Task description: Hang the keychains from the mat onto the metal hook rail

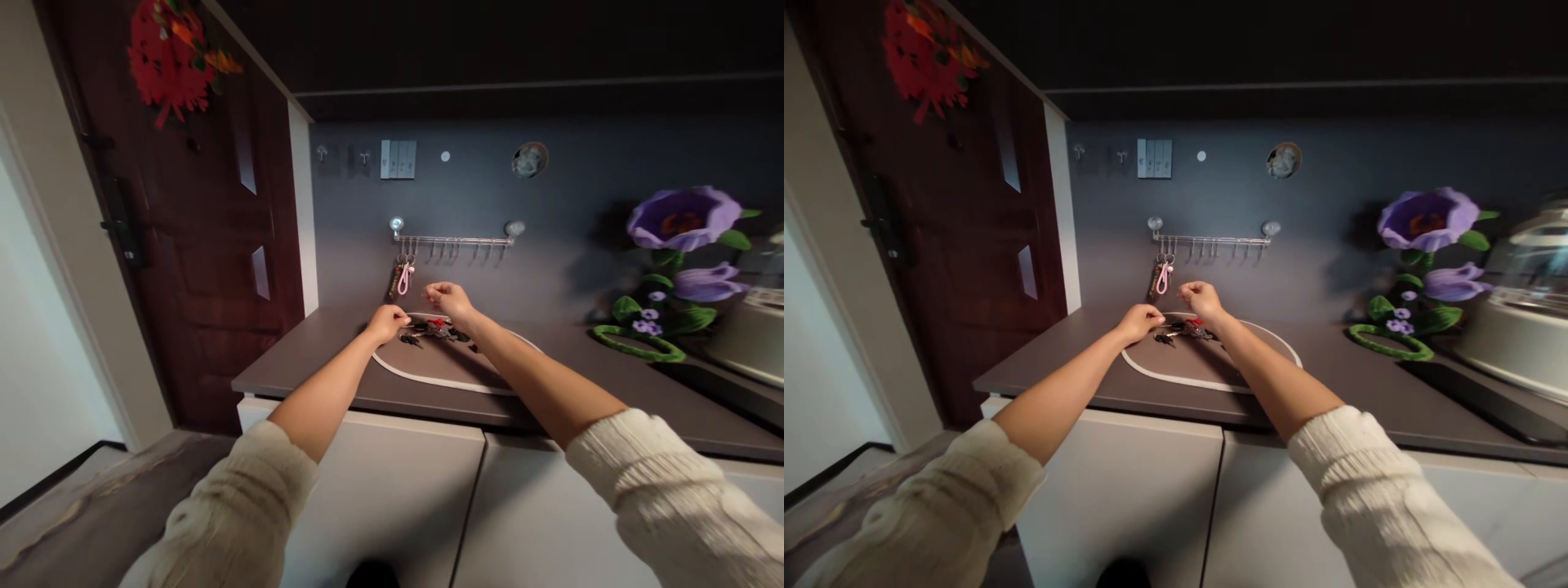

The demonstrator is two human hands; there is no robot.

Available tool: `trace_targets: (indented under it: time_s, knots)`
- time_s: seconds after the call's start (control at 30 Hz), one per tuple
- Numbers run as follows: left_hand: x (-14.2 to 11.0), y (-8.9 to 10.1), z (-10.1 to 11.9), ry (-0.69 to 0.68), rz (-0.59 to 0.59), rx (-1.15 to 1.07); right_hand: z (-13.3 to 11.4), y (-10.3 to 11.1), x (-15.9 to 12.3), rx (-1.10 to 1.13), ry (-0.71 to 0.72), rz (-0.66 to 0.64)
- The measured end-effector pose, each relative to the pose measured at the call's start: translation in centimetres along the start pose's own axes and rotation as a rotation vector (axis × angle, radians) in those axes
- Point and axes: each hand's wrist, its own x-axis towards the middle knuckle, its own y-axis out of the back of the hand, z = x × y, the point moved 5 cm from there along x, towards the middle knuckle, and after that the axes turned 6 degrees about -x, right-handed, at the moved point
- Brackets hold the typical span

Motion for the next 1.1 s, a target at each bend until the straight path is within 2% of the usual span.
trace_targets:
  time_s: [0.17, 0.3, 0.43, 0.57, 0.83, 1.1]
  knots:
    - [-0.4, 0.4, -0.3, 0.044, -0.121, 0.055, 2.2, -0.6, -3.0, -0.020, -0.031, -0.110]
    - [-0.7, 0.7, -0.8, 0.121, -0.195, 0.069, 3.4, -1.2, -4.0, -0.226, 0.058, -0.180]
    - [-0.8, 0.6, -1.1, 0.153, -0.248, 0.138, 3.2, -1.4, -4.4, -0.499, 0.150, -0.164]
    - [-0.8, 0.6, -1.2, 0.147, -0.268, 0.166, 2.6, -1.5, -4.6, -0.634, 0.164, -0.141]
    - [-1.0, 0.4, -0.7, 0.139, -0.321, 0.229, 2.5, -1.8, -4.4, -0.821, 0.158, -0.176]
    - [-1.6, -0.1, -0.2, 0.194, -0.332, 0.103, 2.6, -1.9, -4.1, -0.827, 0.172, -0.192]
